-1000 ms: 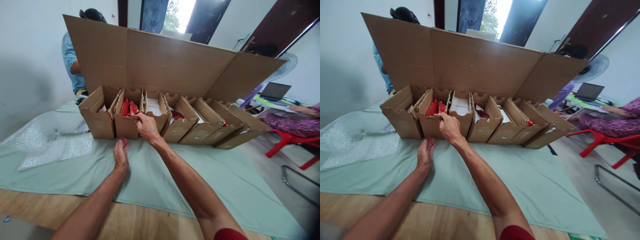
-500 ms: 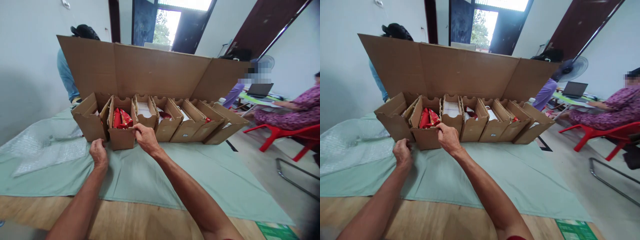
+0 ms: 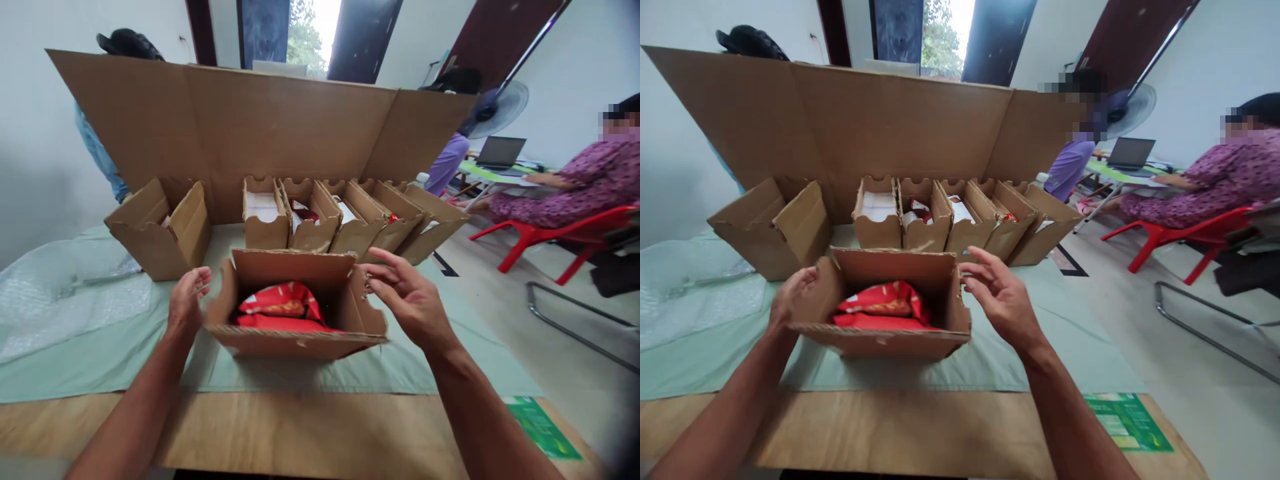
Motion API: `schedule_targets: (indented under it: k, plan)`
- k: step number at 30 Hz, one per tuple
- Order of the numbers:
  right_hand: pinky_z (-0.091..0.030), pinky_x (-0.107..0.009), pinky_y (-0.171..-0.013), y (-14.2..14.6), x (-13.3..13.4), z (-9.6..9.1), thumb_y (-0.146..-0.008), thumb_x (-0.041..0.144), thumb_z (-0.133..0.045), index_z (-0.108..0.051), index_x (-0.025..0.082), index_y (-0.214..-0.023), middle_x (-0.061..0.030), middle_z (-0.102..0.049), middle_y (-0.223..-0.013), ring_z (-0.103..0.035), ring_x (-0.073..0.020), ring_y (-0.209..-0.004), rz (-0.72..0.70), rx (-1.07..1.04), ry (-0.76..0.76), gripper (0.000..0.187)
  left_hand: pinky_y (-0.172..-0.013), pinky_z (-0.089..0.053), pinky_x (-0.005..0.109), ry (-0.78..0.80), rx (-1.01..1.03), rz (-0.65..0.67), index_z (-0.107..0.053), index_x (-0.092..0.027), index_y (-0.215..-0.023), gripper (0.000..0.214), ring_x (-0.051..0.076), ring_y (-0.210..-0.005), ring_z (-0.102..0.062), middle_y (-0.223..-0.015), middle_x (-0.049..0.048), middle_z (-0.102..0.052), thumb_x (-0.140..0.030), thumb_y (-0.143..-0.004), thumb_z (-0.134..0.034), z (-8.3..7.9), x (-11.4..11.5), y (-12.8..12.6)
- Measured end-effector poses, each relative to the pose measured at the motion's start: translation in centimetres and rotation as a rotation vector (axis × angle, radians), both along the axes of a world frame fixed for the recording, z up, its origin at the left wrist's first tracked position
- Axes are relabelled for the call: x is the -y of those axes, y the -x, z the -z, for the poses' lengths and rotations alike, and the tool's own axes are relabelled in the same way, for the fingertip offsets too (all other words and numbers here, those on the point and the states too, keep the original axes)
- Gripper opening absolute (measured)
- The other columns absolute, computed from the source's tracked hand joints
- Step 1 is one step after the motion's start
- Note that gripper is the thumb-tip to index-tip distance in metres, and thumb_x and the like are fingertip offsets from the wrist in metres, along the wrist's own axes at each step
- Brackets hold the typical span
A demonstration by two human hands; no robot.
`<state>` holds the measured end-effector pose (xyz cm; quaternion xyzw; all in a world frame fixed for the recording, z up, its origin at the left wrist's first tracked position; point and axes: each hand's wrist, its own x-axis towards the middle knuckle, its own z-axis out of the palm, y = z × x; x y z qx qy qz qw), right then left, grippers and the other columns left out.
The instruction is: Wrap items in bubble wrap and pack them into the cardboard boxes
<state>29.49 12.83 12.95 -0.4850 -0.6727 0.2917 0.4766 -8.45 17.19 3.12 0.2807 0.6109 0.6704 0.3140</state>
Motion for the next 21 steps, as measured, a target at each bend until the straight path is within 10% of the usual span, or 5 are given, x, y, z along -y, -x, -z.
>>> schedule_targets:
  k: [4,11,21]
  plan:
    - [-0.056,-0.048,-0.102,-4.4,2.6,4.2,-0.082,0.054,-0.075,-0.054,0.029,-0.148,-0.0143,-0.064,-0.146,-0.064,-0.0332,-0.129,-0.14,-0.077,0.226,0.074,-0.093,-0.058,0.048,0.046,-0.005,0.198,-0.075,-0.018,-0.091,0.046,0.032,-0.103,-0.072,-0.097,0.0095,-0.077,-0.061,-0.088,-0.062,-1.0,3.8,-1.1]
    - [-0.06,-0.045,-0.088,-3.1,4.0,8.9,-0.082,0.054,-0.074,-0.071,0.022,-0.112,-0.012,-0.077,-0.113,-0.072,-0.0317,-0.105,-0.186,0.156,0.247,0.043,-0.11,-0.051,0.05,0.023,-0.151,0.52,-0.072,-0.027,-0.122,0.052,0.037,-0.13,-0.06,-0.128,0.0085,-0.073,-0.062,-0.085,-0.068,1.3,13.1,-4.4]
    - [-0.058,-0.035,-0.07,1.9,-3.0,10.1,-0.082,0.031,-0.064,-0.066,0.02,-0.112,-0.0074,-0.077,-0.101,-0.07,-0.0205,-0.076,0.052,0.151,0.122,0.032,-0.108,-0.049,0.043,-0.05,-0.338,0.518,-0.059,-0.023,-0.134,0.048,0.028,-0.125,-0.061,-0.128,0.0085,-0.07,-0.043,-0.09,-0.06,0.5,4.3,-7.0]
